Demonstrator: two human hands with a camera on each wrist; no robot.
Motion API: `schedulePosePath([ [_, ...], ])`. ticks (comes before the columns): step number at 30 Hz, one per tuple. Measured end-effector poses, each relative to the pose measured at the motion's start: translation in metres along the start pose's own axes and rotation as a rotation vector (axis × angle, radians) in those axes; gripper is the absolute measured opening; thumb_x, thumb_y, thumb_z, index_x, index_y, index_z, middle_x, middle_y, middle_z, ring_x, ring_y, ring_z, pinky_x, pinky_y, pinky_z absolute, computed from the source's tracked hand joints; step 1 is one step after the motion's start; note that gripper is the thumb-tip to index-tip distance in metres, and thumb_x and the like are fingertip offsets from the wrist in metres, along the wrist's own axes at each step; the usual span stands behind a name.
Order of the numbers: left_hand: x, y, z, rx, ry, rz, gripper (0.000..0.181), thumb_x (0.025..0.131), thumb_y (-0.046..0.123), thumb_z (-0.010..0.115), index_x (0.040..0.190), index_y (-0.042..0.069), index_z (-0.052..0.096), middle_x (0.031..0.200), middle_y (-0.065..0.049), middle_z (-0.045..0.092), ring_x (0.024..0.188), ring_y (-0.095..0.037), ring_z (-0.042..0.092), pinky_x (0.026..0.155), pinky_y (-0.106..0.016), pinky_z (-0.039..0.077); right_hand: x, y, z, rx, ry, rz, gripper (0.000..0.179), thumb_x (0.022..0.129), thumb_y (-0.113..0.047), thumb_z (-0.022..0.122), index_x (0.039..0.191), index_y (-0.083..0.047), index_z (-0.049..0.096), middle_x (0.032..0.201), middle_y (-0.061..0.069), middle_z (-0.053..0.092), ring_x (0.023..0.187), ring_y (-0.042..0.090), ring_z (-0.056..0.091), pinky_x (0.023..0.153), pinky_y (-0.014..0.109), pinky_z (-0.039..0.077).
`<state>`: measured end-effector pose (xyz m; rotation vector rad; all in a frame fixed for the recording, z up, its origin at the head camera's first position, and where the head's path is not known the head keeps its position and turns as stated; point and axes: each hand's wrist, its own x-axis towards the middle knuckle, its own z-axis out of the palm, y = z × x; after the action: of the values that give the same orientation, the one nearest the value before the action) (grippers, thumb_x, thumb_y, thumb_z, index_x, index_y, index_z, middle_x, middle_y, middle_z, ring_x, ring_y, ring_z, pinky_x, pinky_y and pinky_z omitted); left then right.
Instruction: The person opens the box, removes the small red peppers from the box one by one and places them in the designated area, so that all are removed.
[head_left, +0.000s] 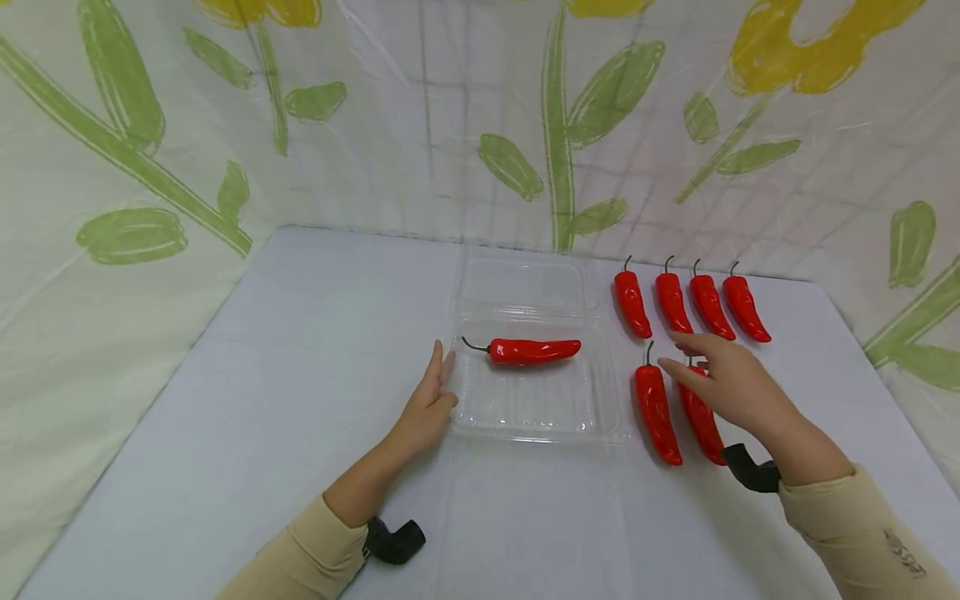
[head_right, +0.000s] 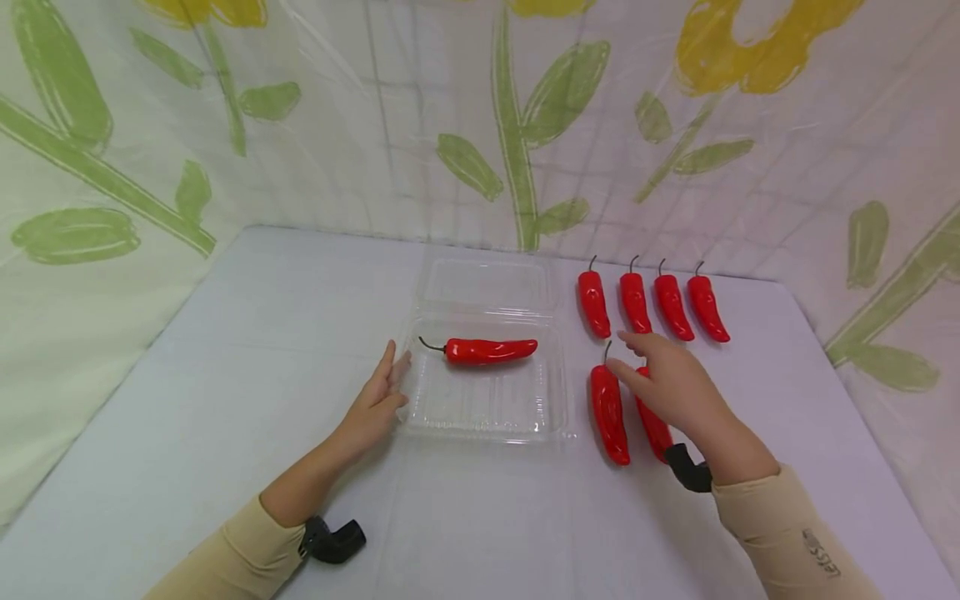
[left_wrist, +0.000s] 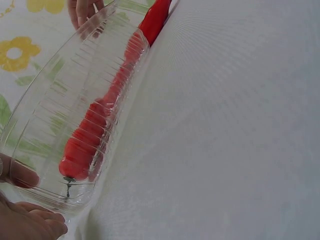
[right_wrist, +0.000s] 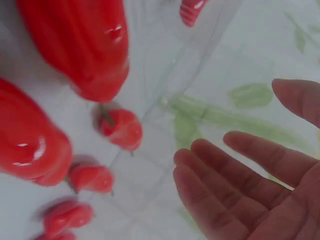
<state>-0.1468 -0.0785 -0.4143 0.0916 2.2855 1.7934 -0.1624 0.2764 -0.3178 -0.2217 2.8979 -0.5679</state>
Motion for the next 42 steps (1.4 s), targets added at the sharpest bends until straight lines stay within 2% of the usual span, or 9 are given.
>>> schedulePosePath([
  [4,0.0,0.0,-0.001,0.002,0.005,0.0,0.074,0.087,-0.003,0.032,0.15,0.009,-0.006,0.156,-0.01,0.015,0.145,-0.022,0.003,0.116,-0.048,0.003,0.01,-0.016,-0.004,0.007,-0.039,-0.079,0.065,0.084,-0.042,0.062,0.135,-0.005,0.048,0.126,0.022,0.055,0.108,0.041,0.054,0.075,0.047,0.055],
  [11,0.0,-0.001,-0.001,0.0,0.006,-0.001,0.074,0.087,-0.003,0.032,0.15,0.008,-0.006,0.156,-0.011,0.015,0.145,-0.023,0.003,0.116,-0.049,0.003,0.024,-0.04,0.001,-0.01,-0.113,-0.163,0.063,0.083,-0.044,0.064,0.134,-0.01,0.051,0.125,0.017,0.058,0.108,0.035,0.056,0.078,0.044,0.055],
  [18,-0.002,-0.002,-0.001,-0.022,-0.006,0.017,0.075,0.085,-0.004,0.032,0.149,0.005,-0.007,0.156,-0.014,0.013,0.145,-0.026,0.001,0.116,-0.049,0.002,0.04,-0.053,0.002,0.006,-0.209,-0.268,0.053,0.082,-0.03,0.068,0.129,-0.011,0.055,0.126,0.012,0.059,0.109,0.032,0.058,0.08,0.041,0.055],
  [24,-0.002,-0.003,-0.001,-0.011,0.001,0.024,0.074,0.085,-0.005,0.031,0.149,0.004,-0.006,0.155,-0.015,0.014,0.145,-0.027,0.002,0.115,-0.05,0.002,0.06,-0.067,0.007,-0.013,-0.31,-0.344,0.051,0.083,-0.03,0.067,0.13,-0.013,0.056,0.127,0.013,0.06,0.117,0.033,0.055,0.086,0.042,0.053],
  [34,-0.003,-0.001,-0.001,-0.013,0.002,0.028,0.074,0.086,-0.005,0.032,0.149,0.005,-0.006,0.156,-0.014,0.014,0.145,-0.026,0.003,0.116,-0.049,0.003,0.078,-0.091,0.013,-0.01,-0.431,-0.379,0.053,0.084,-0.023,0.066,0.134,-0.012,0.052,0.131,0.01,0.058,0.124,0.03,0.05,0.095,0.045,0.047],
  [42,-0.001,-0.003,0.0,-0.013,0.0,0.036,0.075,0.086,-0.004,0.032,0.149,0.005,-0.006,0.156,-0.015,0.014,0.145,-0.027,0.003,0.115,-0.05,0.003,0.086,-0.098,0.02,-0.028,-0.468,-0.38,0.053,0.086,-0.02,0.064,0.136,-0.01,0.049,0.13,0.01,0.059,0.122,0.03,0.052,0.094,0.042,0.048],
])
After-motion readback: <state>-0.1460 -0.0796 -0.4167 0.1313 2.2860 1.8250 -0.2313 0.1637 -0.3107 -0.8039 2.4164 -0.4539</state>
